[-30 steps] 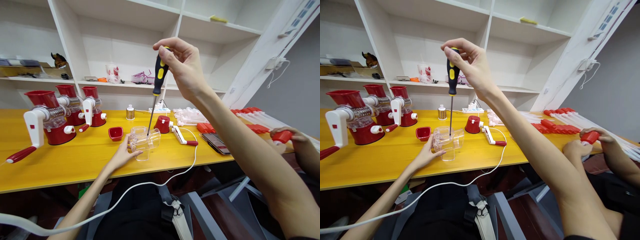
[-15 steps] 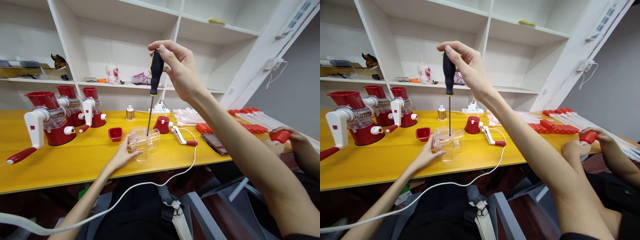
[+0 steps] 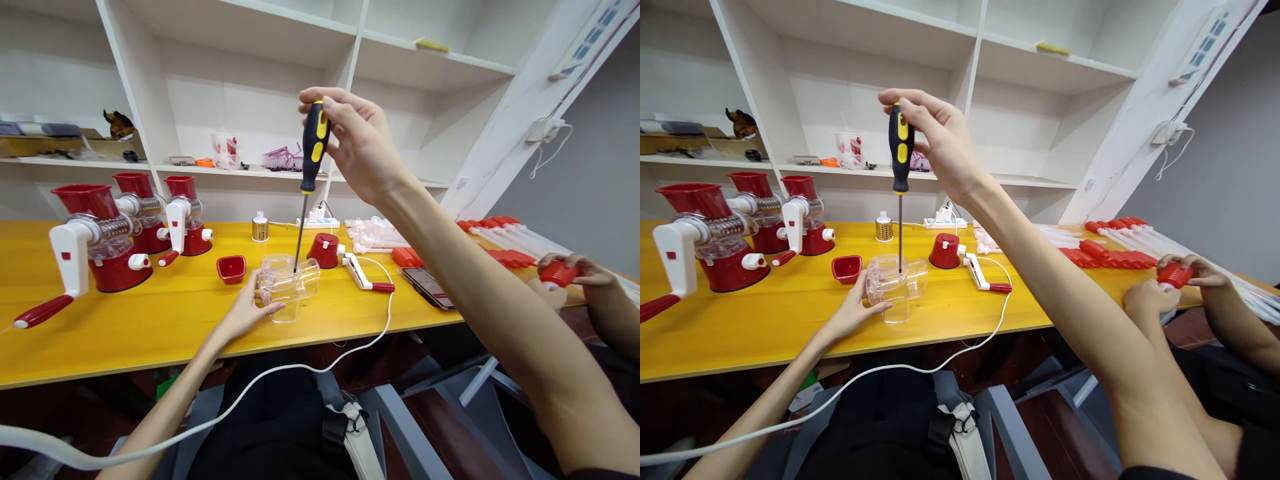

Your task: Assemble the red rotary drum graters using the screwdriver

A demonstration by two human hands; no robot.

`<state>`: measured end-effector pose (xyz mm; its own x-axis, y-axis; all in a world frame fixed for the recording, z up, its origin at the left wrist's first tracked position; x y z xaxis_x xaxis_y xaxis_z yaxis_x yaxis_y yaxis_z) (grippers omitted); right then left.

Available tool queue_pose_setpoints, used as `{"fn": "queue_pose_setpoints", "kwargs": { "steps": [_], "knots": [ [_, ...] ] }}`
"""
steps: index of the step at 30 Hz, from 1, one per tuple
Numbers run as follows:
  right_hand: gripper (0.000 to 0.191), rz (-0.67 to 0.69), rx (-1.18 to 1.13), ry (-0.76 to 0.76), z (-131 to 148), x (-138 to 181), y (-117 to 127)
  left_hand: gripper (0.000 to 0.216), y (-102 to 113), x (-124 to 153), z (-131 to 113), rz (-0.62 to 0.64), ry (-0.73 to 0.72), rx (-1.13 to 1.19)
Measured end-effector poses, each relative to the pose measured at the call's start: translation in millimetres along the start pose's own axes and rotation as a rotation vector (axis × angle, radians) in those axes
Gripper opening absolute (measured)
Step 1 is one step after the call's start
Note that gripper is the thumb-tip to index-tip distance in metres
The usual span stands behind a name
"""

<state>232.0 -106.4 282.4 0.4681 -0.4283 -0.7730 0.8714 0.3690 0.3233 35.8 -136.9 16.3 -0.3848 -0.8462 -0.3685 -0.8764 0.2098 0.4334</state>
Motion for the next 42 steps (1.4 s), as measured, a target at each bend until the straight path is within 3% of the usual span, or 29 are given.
{"fn": "queue_pose_setpoints", "kwargs": {
  "steps": [4, 11, 18, 24, 34, 42],
  "knots": [
    [0.017, 0.066, -0.017, -0.013, 0, 0, 3, 0.069, 0, 0, -1, -0.001, -0.003, -0.011],
    [0.032, -0.058, 0.185, -0.024, -7, -3, 1, 0.07, 0, 0, -1, -0.006, -0.006, -0.016],
    [0.025, 0.075, 0.08, 0.015, 1, 1, -1, 0.07, -1, 0, 2, -0.005, -0.022, 0.009],
    [0.038, -0.016, 0.26, 0.004, -10, -2, 1, 0.071, -1, 0, 1, 0.006, -0.017, 0.01],
    [0.023, 0.044, 0.093, -0.005, -3, 2, -2, 0.073, -1, 1, 1, -0.001, -0.019, 0.006],
    [0.032, -0.046, 0.226, -0.001, -12, -1, -2, 0.072, -1, 1, 0, 0.003, -0.009, -0.001]
  ]
}}
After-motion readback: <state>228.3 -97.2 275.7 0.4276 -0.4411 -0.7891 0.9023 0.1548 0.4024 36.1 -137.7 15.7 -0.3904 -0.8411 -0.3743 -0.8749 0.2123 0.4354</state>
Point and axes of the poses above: each hand's wrist, its own x-axis away from the middle knuckle, its own y-axis out of the back of the hand, z = x × y, the point moved 2 cm from there along -x, towards the middle knuckle, and after that the axes turned 8 degrees about z, right-handed, at the moved point
